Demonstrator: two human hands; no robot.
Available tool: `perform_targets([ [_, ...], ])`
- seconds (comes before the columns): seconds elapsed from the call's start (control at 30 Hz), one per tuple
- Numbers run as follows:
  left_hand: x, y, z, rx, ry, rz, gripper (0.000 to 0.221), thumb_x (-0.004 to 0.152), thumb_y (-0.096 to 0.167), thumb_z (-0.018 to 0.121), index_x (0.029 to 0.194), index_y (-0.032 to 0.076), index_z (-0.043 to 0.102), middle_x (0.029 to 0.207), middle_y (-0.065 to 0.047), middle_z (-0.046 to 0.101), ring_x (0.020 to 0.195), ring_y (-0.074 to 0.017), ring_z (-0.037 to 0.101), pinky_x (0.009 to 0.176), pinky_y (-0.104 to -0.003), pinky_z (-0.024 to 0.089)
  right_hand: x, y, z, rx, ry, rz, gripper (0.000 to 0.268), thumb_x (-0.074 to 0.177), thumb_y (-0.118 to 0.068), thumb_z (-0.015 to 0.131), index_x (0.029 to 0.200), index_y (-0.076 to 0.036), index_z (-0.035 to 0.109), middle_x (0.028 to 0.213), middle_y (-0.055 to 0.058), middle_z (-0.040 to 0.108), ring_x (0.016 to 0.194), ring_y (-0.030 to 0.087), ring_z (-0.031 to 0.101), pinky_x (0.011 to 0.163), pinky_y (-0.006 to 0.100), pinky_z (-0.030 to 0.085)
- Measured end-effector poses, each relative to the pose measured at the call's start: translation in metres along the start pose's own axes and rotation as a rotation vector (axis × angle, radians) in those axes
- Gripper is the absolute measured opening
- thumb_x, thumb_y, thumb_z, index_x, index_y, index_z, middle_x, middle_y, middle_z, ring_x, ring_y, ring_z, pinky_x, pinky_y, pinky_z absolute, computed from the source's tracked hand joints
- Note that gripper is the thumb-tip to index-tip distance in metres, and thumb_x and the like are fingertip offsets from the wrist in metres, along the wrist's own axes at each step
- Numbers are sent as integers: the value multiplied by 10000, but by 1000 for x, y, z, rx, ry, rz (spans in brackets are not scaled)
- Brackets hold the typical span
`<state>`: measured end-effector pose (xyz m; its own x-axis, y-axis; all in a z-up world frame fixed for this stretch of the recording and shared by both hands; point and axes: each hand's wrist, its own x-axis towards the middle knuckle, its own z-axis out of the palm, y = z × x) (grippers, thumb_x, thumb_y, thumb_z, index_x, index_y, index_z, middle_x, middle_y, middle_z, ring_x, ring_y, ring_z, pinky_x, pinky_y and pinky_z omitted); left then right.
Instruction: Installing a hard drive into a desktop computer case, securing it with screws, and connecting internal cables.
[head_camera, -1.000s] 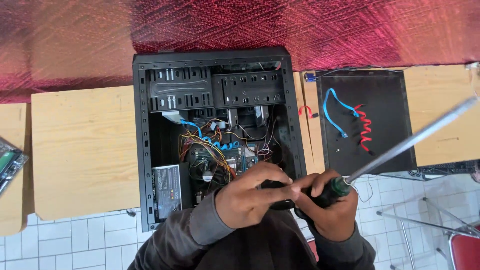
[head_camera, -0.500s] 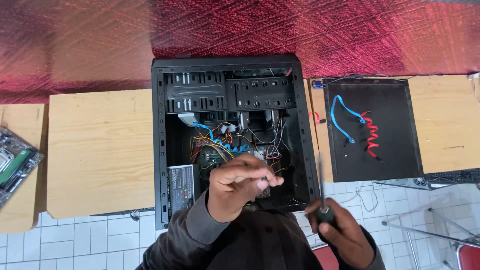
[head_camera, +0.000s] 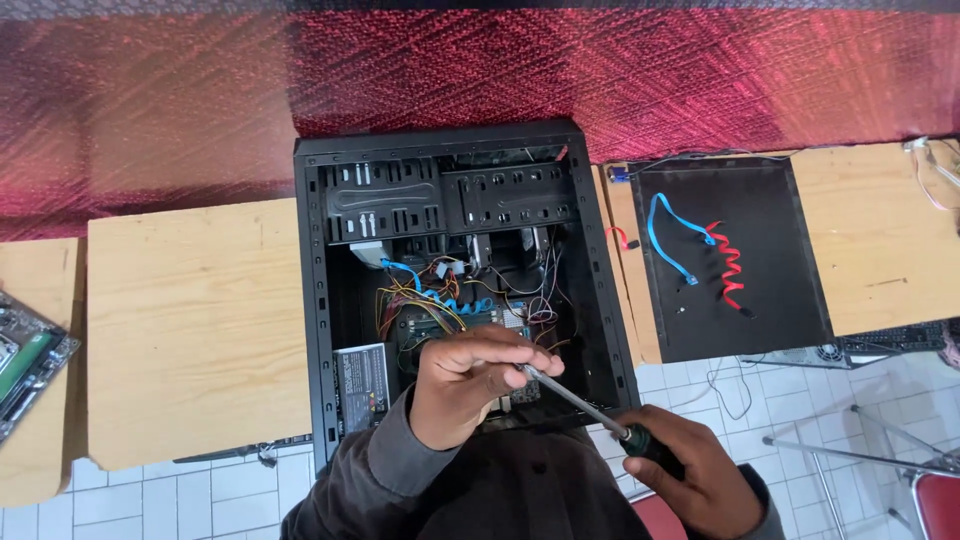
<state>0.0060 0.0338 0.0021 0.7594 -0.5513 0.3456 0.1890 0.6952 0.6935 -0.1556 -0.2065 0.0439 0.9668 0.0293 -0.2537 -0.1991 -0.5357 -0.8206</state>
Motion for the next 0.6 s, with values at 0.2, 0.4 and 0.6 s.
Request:
perform_targets([
  [0.2,2,7,-3,62,14,-28,201,1027,35,695,1225,1,688,1183,-220,721,1138,-418,739,1064,-478,691,-5,3,-6,-152,59,23,381,903,-417,668,1169,-153,734,908,0,782,759,171,737,702,313,548],
  [0.4,5,19,-14,293,-7,-89,188,993,125,725,1123,-8,756,1058,-201,792,969,-320,800,855,-347,700,-15,36,-7,-497,194,49,489,837,-443,735,1250,-186,694,936,30,768,813,210,737,690,363,595],
  [0.6,-8,-18,-36,25,-77,-153,217,1053,202,702,1186,32,724,1157,-166,729,1089,-332,725,1019,-428,664,6,44,10,-8,-148,-16,437,978,-403,587,1301,-116,651,1178,53,794,1020,221,774,847,357,563],
])
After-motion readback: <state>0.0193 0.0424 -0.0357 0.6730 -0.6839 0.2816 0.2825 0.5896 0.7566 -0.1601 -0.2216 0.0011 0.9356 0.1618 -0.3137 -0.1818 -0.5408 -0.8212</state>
